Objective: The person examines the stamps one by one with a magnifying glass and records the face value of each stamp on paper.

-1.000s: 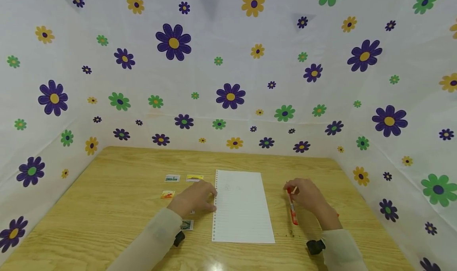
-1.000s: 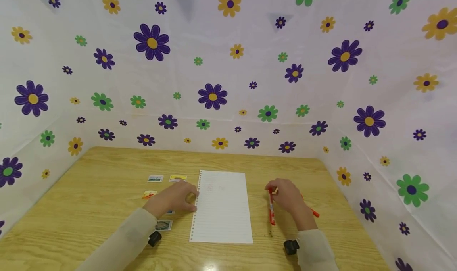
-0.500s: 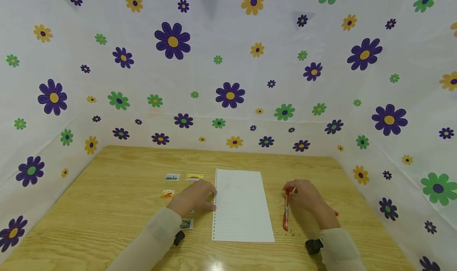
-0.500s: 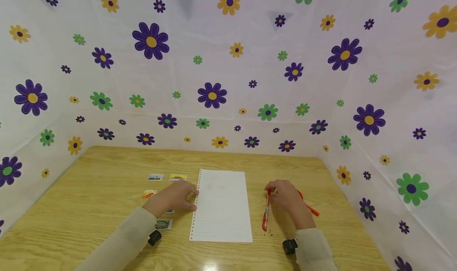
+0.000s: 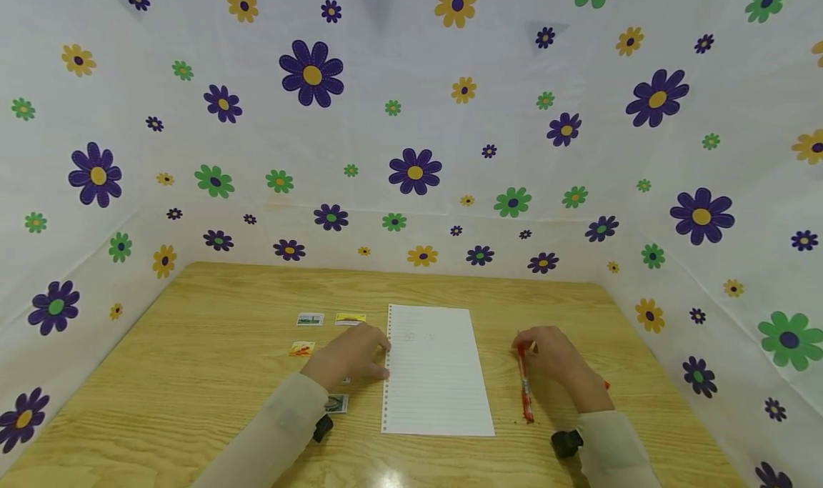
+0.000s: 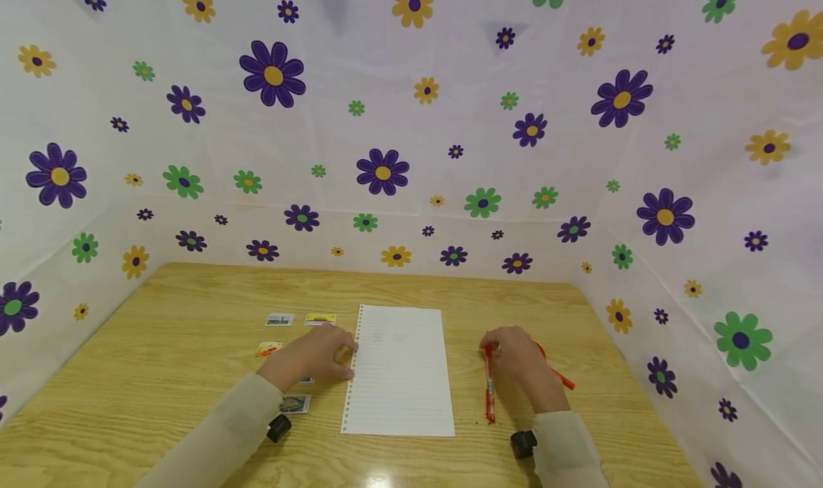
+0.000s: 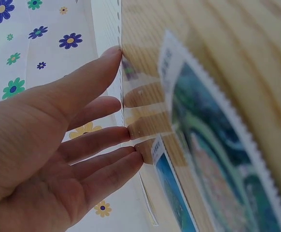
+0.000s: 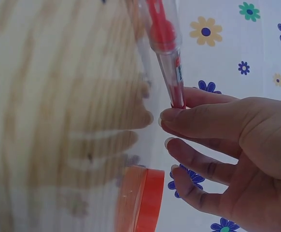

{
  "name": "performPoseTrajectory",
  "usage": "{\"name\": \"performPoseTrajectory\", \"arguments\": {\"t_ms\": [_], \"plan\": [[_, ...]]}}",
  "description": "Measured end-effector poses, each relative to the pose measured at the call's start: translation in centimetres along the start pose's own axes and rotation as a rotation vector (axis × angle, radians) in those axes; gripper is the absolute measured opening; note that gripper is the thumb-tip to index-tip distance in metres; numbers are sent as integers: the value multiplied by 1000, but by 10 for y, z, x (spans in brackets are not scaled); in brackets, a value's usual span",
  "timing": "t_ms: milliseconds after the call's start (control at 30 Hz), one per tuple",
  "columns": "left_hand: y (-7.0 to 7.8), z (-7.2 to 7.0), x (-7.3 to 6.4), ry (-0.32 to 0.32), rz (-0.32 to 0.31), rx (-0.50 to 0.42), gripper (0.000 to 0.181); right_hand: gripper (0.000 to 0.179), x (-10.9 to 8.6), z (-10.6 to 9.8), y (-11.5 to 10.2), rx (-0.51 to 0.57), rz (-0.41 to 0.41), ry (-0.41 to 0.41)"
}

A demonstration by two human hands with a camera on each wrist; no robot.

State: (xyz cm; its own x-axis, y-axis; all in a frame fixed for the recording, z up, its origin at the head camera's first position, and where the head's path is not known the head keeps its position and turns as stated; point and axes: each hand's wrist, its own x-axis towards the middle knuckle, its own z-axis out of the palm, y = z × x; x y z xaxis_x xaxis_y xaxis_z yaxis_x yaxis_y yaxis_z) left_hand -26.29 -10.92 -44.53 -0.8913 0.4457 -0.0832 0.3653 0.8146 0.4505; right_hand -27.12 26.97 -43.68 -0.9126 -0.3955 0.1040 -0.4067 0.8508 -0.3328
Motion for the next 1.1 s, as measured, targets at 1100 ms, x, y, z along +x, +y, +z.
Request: {"name": "performPoseTrajectory", "arguments": {"t_ms": [1100], "plan": [[4, -2, -2, -11, -19, 1, 44, 19, -1, -1, 3, 22, -65, -71]]}}
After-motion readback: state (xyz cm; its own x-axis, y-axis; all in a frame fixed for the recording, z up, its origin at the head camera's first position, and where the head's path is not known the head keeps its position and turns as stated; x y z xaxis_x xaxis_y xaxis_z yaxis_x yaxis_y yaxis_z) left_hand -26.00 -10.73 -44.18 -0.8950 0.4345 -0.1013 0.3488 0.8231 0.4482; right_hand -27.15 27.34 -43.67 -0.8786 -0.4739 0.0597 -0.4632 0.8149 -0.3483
